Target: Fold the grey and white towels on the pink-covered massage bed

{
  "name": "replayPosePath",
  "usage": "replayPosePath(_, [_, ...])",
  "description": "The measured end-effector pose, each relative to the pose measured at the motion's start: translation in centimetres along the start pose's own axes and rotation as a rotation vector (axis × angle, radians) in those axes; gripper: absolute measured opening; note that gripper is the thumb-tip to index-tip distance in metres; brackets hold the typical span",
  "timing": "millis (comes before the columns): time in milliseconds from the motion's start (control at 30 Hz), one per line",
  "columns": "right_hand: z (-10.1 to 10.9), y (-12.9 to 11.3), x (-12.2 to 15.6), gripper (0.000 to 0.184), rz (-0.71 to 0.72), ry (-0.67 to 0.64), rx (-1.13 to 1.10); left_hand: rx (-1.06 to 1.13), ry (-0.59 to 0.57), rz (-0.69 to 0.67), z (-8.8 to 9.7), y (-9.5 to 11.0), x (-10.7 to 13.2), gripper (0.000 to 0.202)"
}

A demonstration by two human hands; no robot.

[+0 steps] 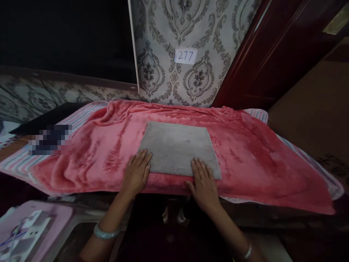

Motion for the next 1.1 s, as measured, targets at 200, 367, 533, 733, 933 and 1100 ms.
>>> replayPosePath(200, [1.7,3.9,2.0,0.062,-0.152,-0.018,0.014,-0.002,0.011,0.012,-0.1,0.0,0.0,0.05])
replayPosePath(367, [2.2,-0.3,-3.9,0.059,-0.15,-0.138,-0.114,-0.006,0.023,0.017,-0.1,0.1,-0.1,0.051])
replayPosePath(533, [0.4,-7.9,-10.4,0.06,0.081,-0.369,-0.278,-0.027,0.013,-0.011,0.0,-0.2,-0.1,0.051])
replayPosePath(733, [-1.5,-7.4,-10.9,0.066,0.09,-0.437,-0.293,-0.04,0.036,-0.037,-0.2,-0.7,0.1,0.05])
replayPosePath(933, [-0.6,1.1,-6.7,0.068,-0.174,-0.405,-0.047,-0.023,0.067,-0.051,-0.4,-0.7,0.2,0.049])
replayPosePath(1100, [0.9,5.3,-4.0,0.065,-0.295,-0.395,0.055,-0.007,0.081,-0.039,-0.6,-0.7,0.3,0.049])
Point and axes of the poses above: each hand's wrist, its own x-axis away from the middle knuckle, its own z-axis out of the back of the hand, y = z × x, the point moved 3 cm from there along -x, towards the middle knuckle, and after that the axes turned 9 degrees about y, right-handed, at the moved point
